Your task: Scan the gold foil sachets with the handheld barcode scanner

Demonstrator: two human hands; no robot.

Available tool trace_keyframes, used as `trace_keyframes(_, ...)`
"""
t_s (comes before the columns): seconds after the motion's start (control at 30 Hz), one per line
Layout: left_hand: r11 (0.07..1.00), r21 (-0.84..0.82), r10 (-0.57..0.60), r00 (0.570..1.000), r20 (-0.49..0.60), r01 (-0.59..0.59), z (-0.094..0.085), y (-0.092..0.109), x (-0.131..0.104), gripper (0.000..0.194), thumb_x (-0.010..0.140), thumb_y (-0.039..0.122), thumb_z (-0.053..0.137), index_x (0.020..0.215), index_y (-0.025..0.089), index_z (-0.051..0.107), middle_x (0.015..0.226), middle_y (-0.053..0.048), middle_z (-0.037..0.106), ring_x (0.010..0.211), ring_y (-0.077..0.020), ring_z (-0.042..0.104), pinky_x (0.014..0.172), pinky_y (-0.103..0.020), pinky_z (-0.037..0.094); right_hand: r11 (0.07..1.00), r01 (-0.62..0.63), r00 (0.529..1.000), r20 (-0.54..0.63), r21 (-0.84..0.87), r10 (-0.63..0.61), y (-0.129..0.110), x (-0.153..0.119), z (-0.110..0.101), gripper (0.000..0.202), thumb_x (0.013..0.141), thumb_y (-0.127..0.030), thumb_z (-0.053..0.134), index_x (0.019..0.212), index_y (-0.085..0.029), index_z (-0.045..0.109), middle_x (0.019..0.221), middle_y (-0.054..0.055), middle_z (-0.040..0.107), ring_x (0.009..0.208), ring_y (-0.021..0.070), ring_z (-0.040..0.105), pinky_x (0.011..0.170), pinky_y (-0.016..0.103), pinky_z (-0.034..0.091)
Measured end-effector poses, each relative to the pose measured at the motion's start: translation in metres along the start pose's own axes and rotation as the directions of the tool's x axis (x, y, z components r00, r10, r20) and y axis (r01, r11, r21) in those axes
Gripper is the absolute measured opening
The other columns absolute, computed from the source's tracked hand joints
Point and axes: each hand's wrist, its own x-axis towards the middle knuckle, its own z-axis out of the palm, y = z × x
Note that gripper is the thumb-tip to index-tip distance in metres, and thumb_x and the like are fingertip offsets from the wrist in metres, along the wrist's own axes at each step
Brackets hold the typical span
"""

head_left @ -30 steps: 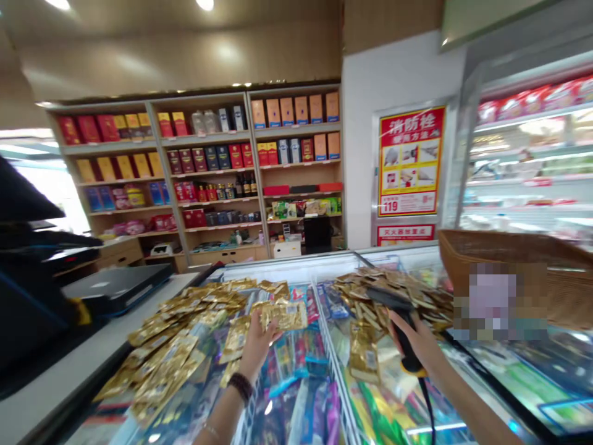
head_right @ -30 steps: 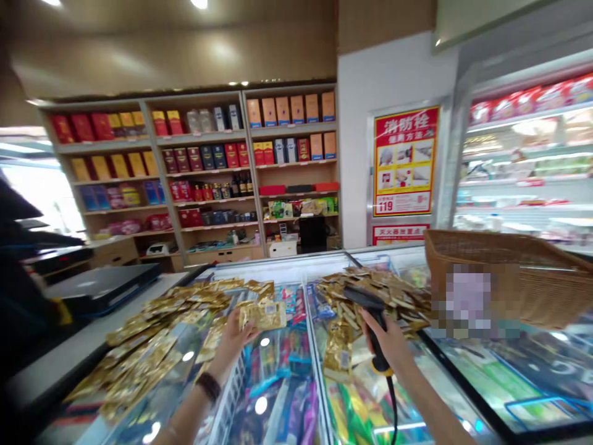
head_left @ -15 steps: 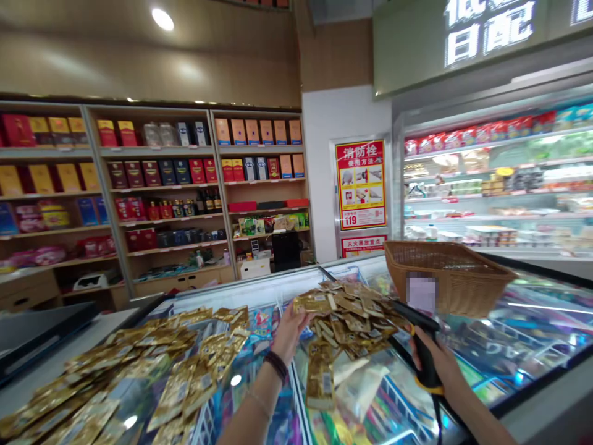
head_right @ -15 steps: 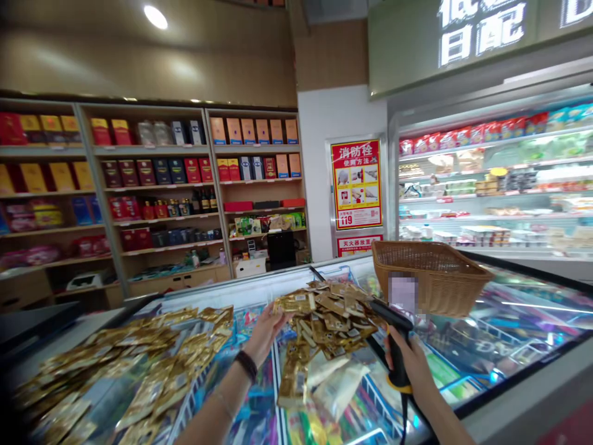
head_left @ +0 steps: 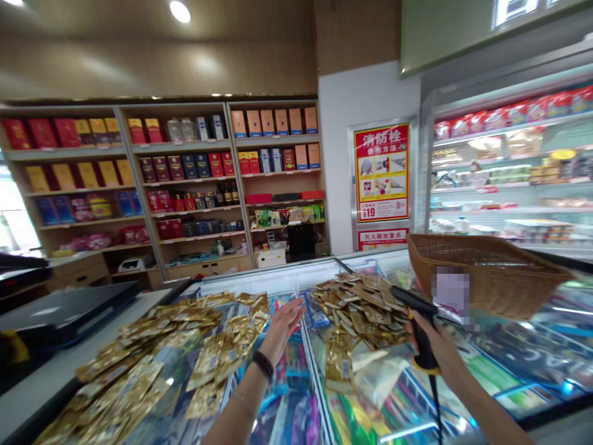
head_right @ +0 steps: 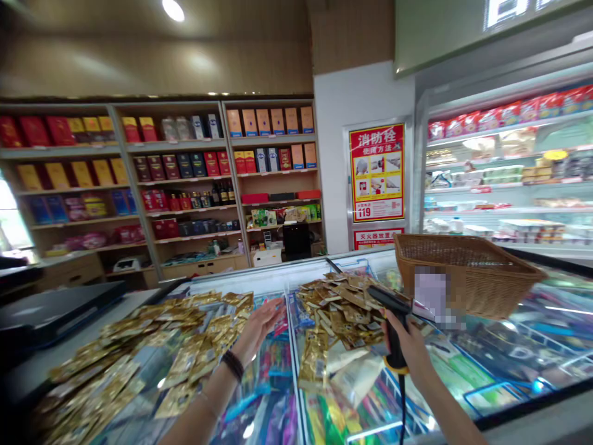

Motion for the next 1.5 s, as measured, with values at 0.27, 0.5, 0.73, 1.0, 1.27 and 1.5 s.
trace_keyframes(0.27, 0.622, 0.776, 0.431, 0.873, -0.227, -0.105, -0.104, 0.068, -0.029, 0.034, 0.082, 0.031, 0.078, 0.113, 0.017, 0.077, 0.127, -0.017, 0.076, 0.128, -0.0349, 0.067, 0.116, -0.052, 0.048, 0.993, -0.081, 0.968, 0.245, 0.085, 0.057, -0.016, -0.021, 0.111, 0.055, 0.057, -0.064, 0.094, 0.082, -0.022, 0.068, 0.059, -0.003, 0.062, 0.039, 0.0110, 0.050, 0.034, 0.024, 0.037)
trace_keyframes(0.5, 0.127, 0.915, 0.237, 0.884, -0.403, 0.383, -0.149, 0.073, -0.078, 0.076, 0.078, 0.041, 0.086, 0.145, 0.019, 0.060, 0.152, -0.020, 0.060, 0.144, -0.0406, 0.053, 0.118, -0.050, 0.042, 0.993, -0.118, 0.855, 0.507, -0.008, 0.106, 0.013, -0.073, 0.212, 0.051, 0.064, -0.068, 0.090, 0.074, -0.022, 0.069, 0.058, 0.000, 0.064, 0.040, 0.0115, 0.051, 0.036, 0.026, 0.040)
trace_keyframes(0.73, 0.101, 0.916, 0.219, 0.890, -0.401, 0.388, -0.167, 0.065, -0.075, 0.069, 0.082, 0.047, 0.083, 0.140, 0.015, 0.065, 0.140, -0.019, 0.070, 0.135, -0.0362, 0.062, 0.118, -0.044, 0.042, 0.979, -0.172, 0.673, 0.713, -0.109, 0.197, 0.061, -0.113, 0.262, 0.060, 0.062, -0.076, 0.088, 0.068, -0.022, 0.064, 0.053, -0.002, 0.060, 0.036, 0.0112, 0.048, 0.034, 0.026, 0.039)
trace_keyframes(1.0, 0.080, 0.895, 0.228, 0.866, -0.445, 0.439, -0.197, 0.083, -0.093, 0.066, 0.080, 0.051, 0.086, 0.136, 0.019, 0.071, 0.140, -0.017, 0.072, 0.136, -0.0361, 0.062, 0.118, -0.043, 0.044, 0.960, -0.275, 0.704, 0.671, -0.046, 0.234, 0.073, -0.117, 0.250, 0.054, 0.067, -0.067, 0.091, 0.084, -0.021, 0.068, 0.060, -0.001, 0.064, 0.039, 0.0116, 0.050, 0.036, 0.026, 0.038)
trace_keyframes(1.27, 0.293, 0.844, 0.192, 0.837, -0.512, 0.449, -0.196, 0.089, -0.104, 0.040, 0.063, 0.037, 0.099, 0.093, 0.020, 0.078, 0.100, -0.012, 0.080, 0.105, -0.0335, 0.075, 0.093, -0.037, 0.055, 0.975, -0.209, 0.701, 0.684, -0.072, 0.201, 0.058, -0.134, 0.249, 0.053, 0.073, -0.067, 0.087, 0.082, -0.020, 0.068, 0.061, -0.002, 0.062, 0.040, 0.0100, 0.047, 0.039, 0.026, 0.035)
trace_keyframes(1.5, 0.756, 0.641, 0.245, 0.851, -0.464, 0.132, -0.183, 0.082, -0.096, 0.022, 0.091, 0.037, 0.074, 0.085, 0.016, 0.072, 0.074, -0.002, 0.069, 0.071, -0.0159, 0.062, 0.070, -0.026, 0.050, 0.937, 0.174, 0.598, 0.789, -0.304, 0.145, 0.054, -0.144, 0.246, 0.054, 0.082, -0.077, 0.068, 0.068, -0.025, 0.061, 0.045, -0.001, 0.059, 0.042, 0.0165, 0.052, 0.051, 0.032, 0.042)
